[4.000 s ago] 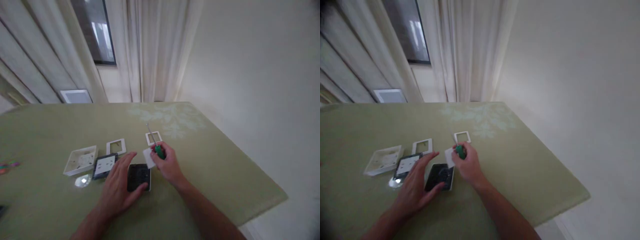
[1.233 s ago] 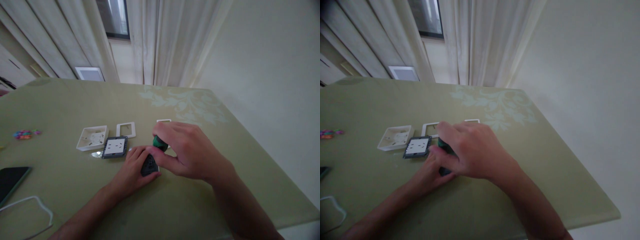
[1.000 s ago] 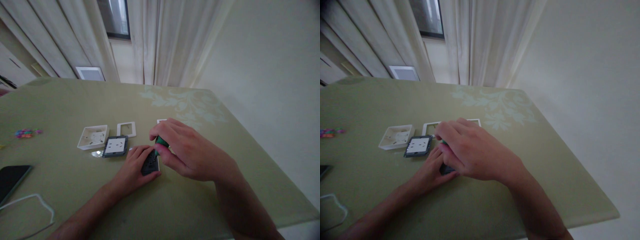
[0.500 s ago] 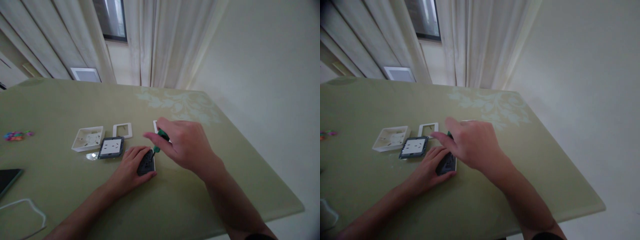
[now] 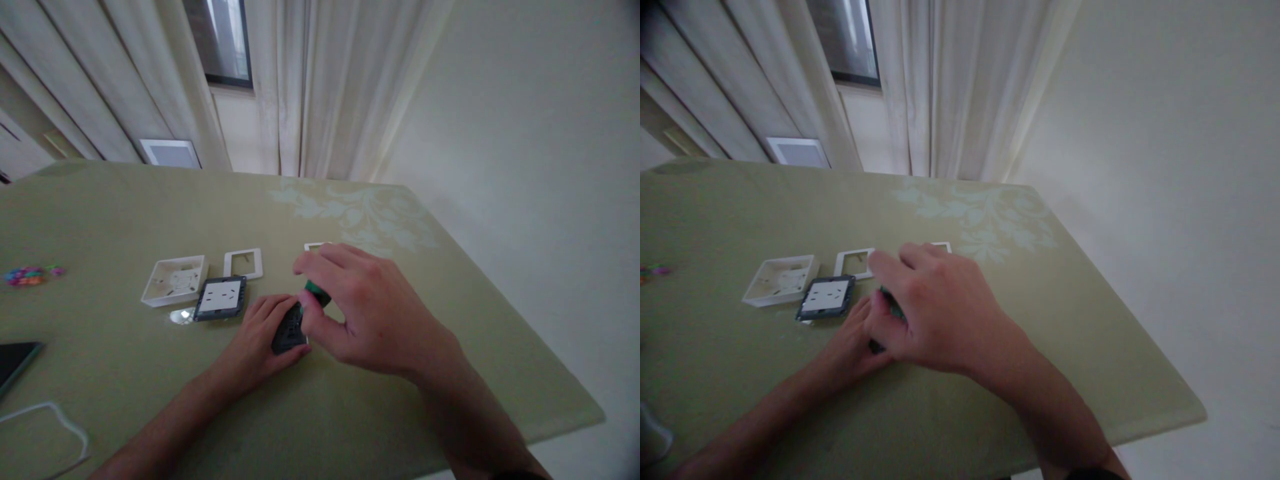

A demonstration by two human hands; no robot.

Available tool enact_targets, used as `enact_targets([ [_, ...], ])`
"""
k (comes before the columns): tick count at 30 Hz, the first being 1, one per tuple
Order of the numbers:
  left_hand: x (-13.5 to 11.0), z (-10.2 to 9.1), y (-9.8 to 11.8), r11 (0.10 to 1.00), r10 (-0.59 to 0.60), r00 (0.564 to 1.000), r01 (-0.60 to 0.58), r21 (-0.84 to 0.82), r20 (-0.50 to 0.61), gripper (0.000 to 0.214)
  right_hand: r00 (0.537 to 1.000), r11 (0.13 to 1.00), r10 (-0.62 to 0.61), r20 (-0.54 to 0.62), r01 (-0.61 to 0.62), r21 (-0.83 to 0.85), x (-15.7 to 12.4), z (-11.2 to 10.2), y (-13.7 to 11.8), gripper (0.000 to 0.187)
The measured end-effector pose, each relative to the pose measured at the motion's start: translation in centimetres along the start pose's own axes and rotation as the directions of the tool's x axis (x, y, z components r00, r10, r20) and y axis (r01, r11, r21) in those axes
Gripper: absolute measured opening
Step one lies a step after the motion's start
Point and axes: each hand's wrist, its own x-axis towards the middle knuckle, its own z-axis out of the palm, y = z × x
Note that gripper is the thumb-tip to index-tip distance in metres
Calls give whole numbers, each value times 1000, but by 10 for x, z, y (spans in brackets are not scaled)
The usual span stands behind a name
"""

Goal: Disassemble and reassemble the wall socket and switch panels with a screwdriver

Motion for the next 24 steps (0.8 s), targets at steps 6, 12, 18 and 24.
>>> enact_targets([
  [6, -1, 1, -2, 1000, 10, 1000, -10, 6, 5, 65, 998, 998, -49, 42, 48, 27, 0, -1, 1, 27],
  [12, 0, 1, 1, 1000, 7, 1000, -7, -8, -3, 64, 977, 968, 207, -42, -211, -137, 2, 1, 2, 38],
  [18, 0, 1, -1, 999, 14, 1000, -14, -28, 17, 61, 992, 995, -98, 77, 95, 36, -1, -3, 3, 22],
  [24, 0, 1, 0, 1000, -9, 1000, 9, -20, 22, 64, 974, 966, 226, 33, -220, -132, 1, -5, 10, 32],
])
